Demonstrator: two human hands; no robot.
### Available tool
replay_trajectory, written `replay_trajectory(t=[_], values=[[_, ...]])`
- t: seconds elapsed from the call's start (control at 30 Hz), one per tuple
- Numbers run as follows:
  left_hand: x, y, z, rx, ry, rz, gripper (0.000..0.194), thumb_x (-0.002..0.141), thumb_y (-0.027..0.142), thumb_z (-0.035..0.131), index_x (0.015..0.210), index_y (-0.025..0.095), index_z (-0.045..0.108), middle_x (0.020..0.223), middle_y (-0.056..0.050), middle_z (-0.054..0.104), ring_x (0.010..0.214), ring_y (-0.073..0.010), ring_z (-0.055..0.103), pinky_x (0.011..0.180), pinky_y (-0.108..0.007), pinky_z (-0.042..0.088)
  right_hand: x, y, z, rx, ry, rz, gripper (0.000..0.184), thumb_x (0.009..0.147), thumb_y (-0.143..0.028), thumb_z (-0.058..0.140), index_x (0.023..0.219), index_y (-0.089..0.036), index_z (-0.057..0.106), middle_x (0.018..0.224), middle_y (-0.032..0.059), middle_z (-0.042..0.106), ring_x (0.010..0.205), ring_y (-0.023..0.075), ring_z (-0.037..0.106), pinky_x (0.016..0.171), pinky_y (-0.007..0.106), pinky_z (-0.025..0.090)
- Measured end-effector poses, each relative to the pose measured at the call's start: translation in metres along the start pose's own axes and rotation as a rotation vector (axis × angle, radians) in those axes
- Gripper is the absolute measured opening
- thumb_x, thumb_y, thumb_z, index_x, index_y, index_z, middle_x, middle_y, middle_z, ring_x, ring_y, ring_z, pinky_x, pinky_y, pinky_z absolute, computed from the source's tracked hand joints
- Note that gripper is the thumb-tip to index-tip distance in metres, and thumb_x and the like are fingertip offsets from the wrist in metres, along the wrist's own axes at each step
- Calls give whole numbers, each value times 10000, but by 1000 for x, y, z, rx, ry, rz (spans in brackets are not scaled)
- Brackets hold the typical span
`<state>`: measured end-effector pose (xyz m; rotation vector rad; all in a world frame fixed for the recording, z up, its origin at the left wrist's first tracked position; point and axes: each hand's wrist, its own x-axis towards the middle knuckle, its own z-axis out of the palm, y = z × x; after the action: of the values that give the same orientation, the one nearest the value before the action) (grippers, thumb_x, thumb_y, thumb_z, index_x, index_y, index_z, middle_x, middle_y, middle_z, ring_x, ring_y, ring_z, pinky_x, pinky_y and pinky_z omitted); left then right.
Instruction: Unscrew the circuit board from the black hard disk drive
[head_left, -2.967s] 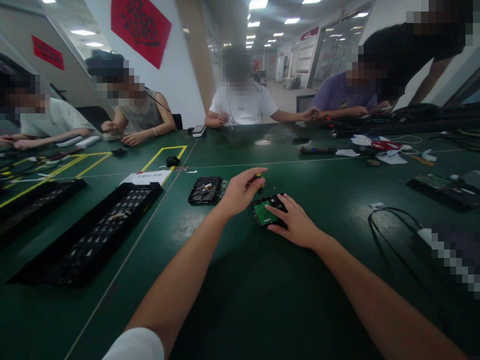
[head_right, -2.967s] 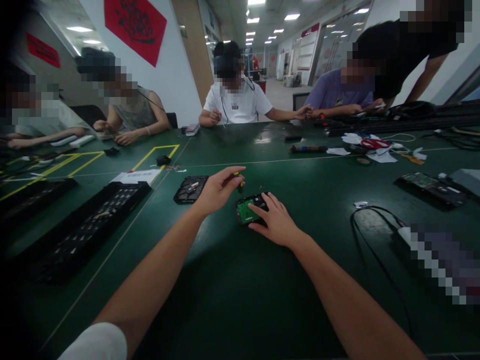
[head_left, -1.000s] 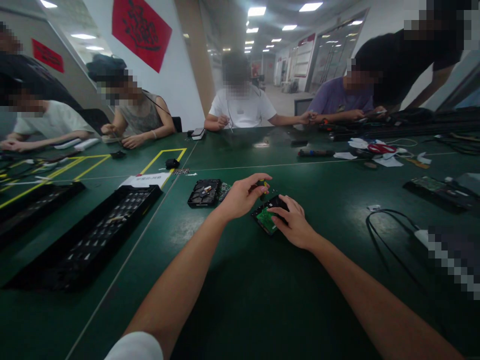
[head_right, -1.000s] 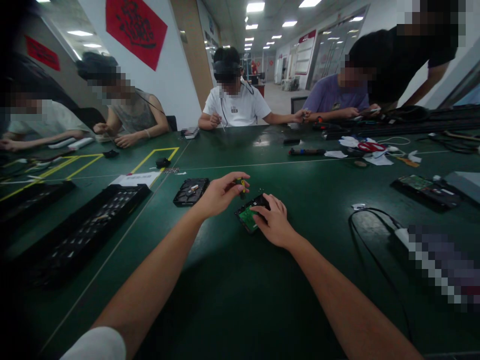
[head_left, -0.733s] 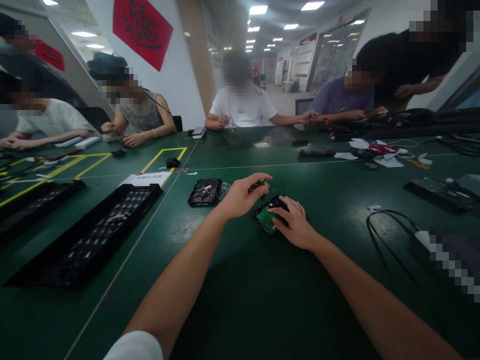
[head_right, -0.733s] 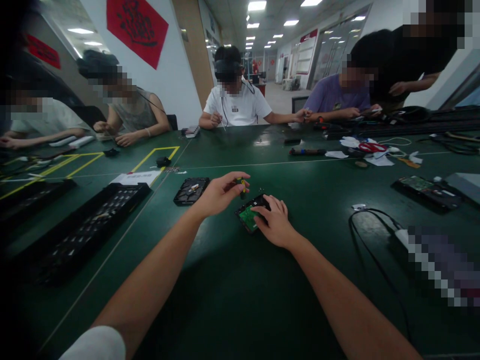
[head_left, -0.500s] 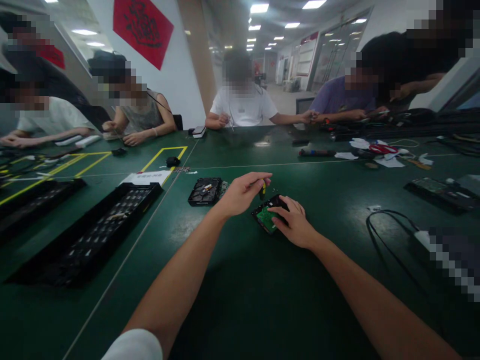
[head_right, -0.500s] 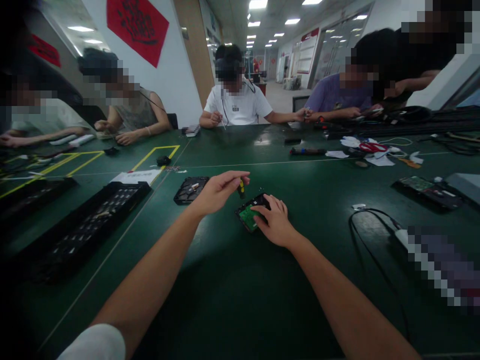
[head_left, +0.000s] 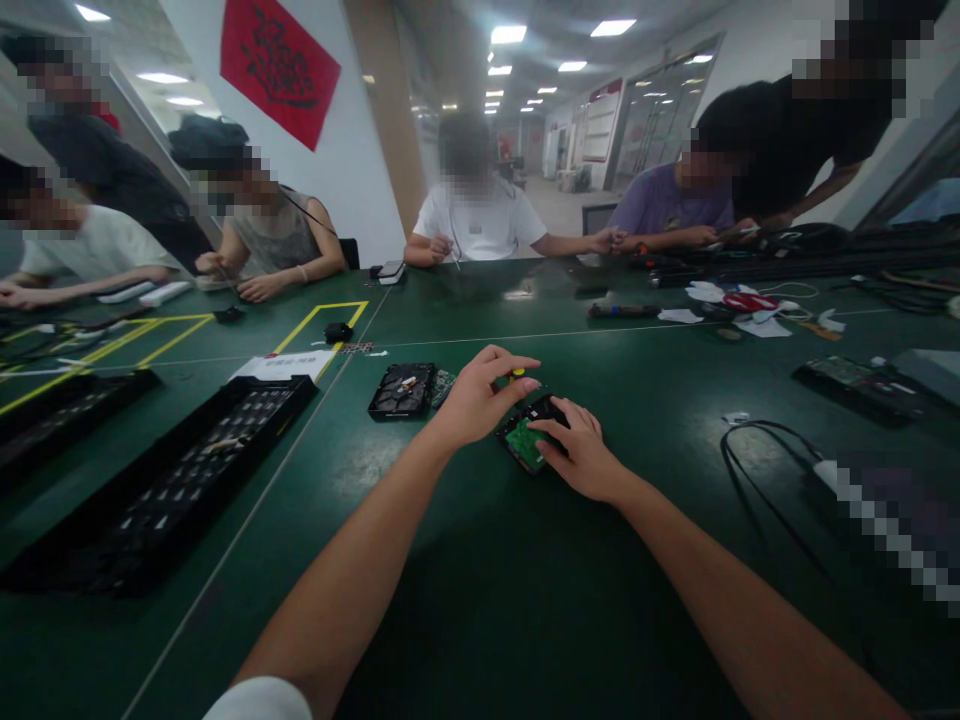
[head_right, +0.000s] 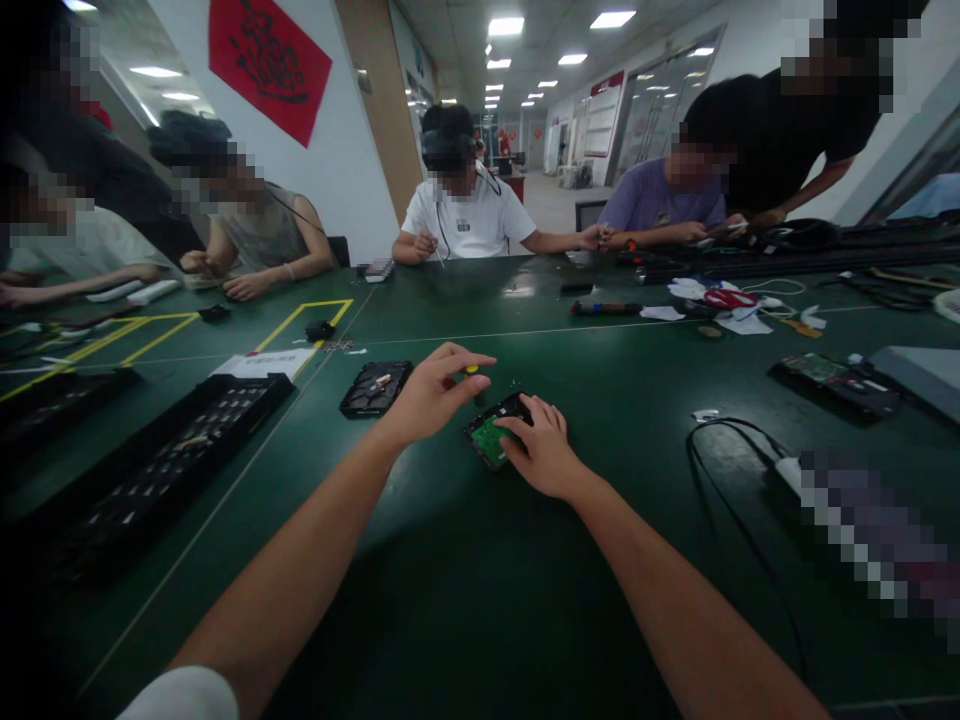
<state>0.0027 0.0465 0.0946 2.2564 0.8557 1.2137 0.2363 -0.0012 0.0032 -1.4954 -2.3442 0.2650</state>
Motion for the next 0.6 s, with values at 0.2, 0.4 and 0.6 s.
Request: replay_trajectory(t=[0.2,0.4,0.6], values=[[0,1,-6,-50,-76,0,355,1084,378,493,1285,206,730,1106,-102,661,956,-183,651,776,-291,573,0,5,2,37,-56,31,442,1078,-504,472,1503,-414,561,1787,17,113,1625,414,76,1248,662,160],[0,-7,16,-135,163,-156,296,1024,449,594,1056,187,727,1033,-83,655,815,-160,632,551,-216,533,2,5,2,22,-89,37,469,1081,-518,457,1525,-393,542,1793,63,81,1625,431,69,1260,637,134],[0,3,22,-61,122,-105,220,951,423,718,980,205,723,964,-57,663,856,-171,636,671,-258,569,3,4,1,14,-105,40,470,1086,-532,441,1535,-416,516,1789,52,111,1631,395,80,1260,636,128]])
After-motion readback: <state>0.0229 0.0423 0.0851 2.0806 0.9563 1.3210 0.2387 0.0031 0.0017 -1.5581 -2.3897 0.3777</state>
